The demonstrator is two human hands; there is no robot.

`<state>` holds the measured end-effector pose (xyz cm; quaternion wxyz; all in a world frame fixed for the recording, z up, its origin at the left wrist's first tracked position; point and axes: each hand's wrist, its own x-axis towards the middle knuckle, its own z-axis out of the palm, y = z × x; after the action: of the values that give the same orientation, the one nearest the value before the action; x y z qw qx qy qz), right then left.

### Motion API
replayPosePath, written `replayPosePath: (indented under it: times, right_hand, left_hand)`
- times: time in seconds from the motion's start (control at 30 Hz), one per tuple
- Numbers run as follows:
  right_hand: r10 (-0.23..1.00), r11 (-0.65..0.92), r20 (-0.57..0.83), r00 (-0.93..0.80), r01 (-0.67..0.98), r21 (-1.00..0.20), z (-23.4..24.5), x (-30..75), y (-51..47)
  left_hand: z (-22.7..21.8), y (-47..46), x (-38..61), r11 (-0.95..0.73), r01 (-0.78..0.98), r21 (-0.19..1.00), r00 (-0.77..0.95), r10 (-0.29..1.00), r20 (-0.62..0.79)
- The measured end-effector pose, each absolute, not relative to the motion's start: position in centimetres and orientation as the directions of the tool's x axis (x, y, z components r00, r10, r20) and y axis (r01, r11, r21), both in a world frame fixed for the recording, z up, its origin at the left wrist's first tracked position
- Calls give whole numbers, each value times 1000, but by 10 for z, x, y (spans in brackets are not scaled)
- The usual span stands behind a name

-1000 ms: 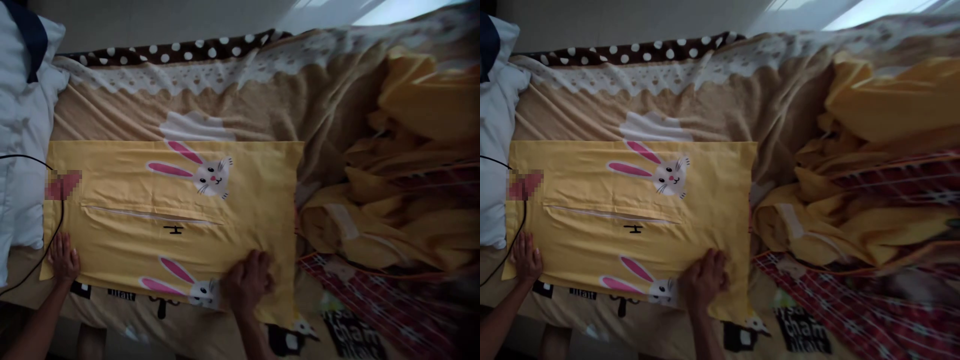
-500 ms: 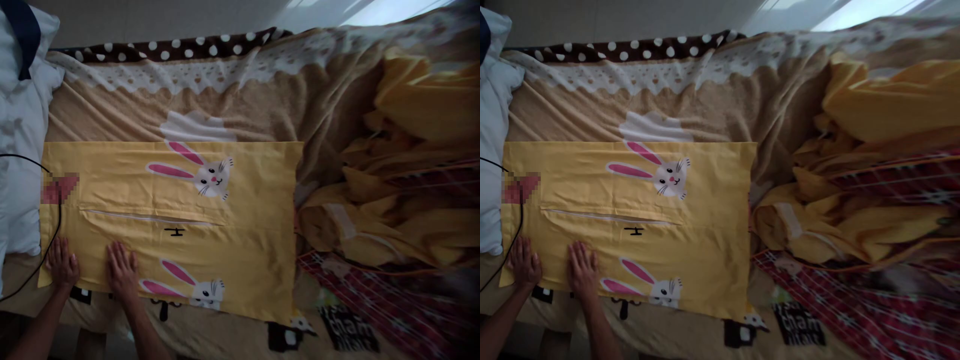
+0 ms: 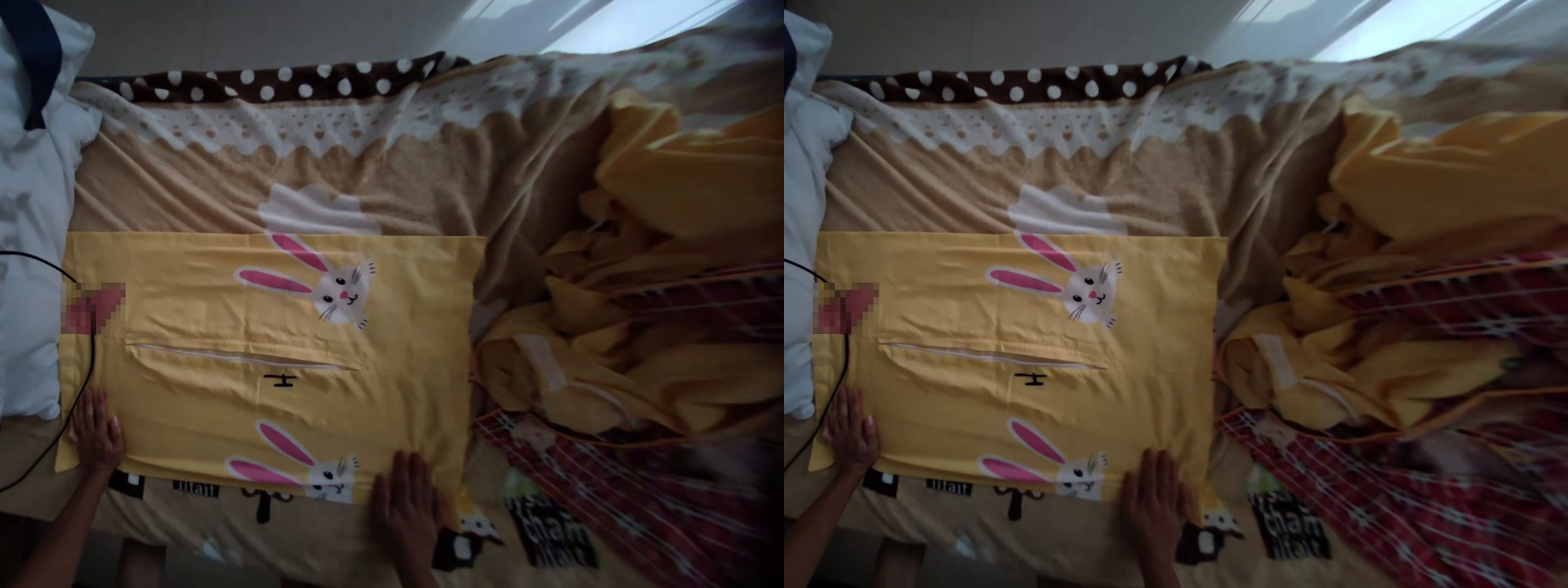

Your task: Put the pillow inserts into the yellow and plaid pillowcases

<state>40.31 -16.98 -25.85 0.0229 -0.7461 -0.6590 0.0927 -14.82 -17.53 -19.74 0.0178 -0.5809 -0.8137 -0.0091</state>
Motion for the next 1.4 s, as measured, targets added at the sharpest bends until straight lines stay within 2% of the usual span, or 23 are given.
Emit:
replayPosePath:
  times: [0.1, 0.17, 0.23, 0.27, 0.3, 0.33, 0.4, 0.47, 0.53, 0.7, 0.87, 0.93, 1.0, 1.03, 1.1, 1.2, 1.3, 1.4]
  right_hand:
    - [981, -181, -88, 171, 975, -126, -247, 400, -159]
    - [995, -95, -55, 88, 984, -149, -237, 364, -145]
    - [989, 138, -9, -146, 953, -270, -227, 305, -125]
    - [964, 253, 10, -266, 903, -347, -222, 272, -113]
    - [940, 332, 65, -336, 846, -417, -218, 239, -99]
    - [923, 364, 65, -378, 808, -463, -213, 209, -83]
    - [914, 386, 94, -396, 773, -504, -207, 164, -49]
    - [943, 319, 85, -321, 807, -497, -206, 146, -15]
    - [958, 274, 50, -284, 839, -470, -209, 152, 15]
    - [918, 364, -13, -396, 855, -369, -234, 249, 45]
    - [995, -17, -100, -5, 975, -220, -256, 379, 37]
    - [990, -127, -81, 113, 971, -202, -257, 387, 42]
    - [990, -143, -33, 139, 963, -229, -253, 350, 54]
    - [995, -102, -13, 102, 959, -264, -250, 315, 61]
    - [994, 101, 5, -108, 914, -393, -241, 228, 78]
    - [842, 468, 63, -535, 668, -578, -224, 108, 110]
    - [758, 540, 75, -648, 559, -629, -217, 69, 149]
    - [764, 552, 58, -642, 605, -573, -227, 119, 179]
  left_hand:
    - [-186, -174, -145, 341, 939, 43, -341, 940, -8]
    - [-176, -166, -127, 307, 945, 110, -308, 951, -9]
    - [-166, -148, -94, 185, 968, 172, -186, 982, -8]
    - [-164, -133, -73, 54, 976, 210, -52, 999, -11]
    - [-163, -114, -52, -69, 968, 242, 91, 993, -80]
    - [-164, -92, -32, -148, 951, 272, 176, 981, -83]
    - [-172, -42, -5, -189, 936, 296, 195, 981, 8]
    - [-182, 8, 1, -113, 948, 299, 101, 993, 56]
    - [-192, 47, -11, -17, 961, 275, 10, 1000, 26]
    - [-205, 80, -47, 144, 975, 170, -140, 989, -36]
    - [-211, 72, -46, 144, 973, 179, -140, 990, -32]
    - [-214, 70, -45, 135, 974, 183, -134, 991, -17]
    - [-216, 70, -46, 122, 977, 172, -125, 992, 8]
    - [-218, 70, -47, 115, 980, 162, -119, 993, 17]
    - [-220, 69, -48, 105, 985, 134, -109, 994, 22]
    - [-222, 68, -50, 97, 989, 115, -100, 995, 21]
    - [-222, 68, -51, 108, 988, 113, -112, 993, 26]
    - [-219, 69, -51, 84, 993, 82, -86, 996, 15]
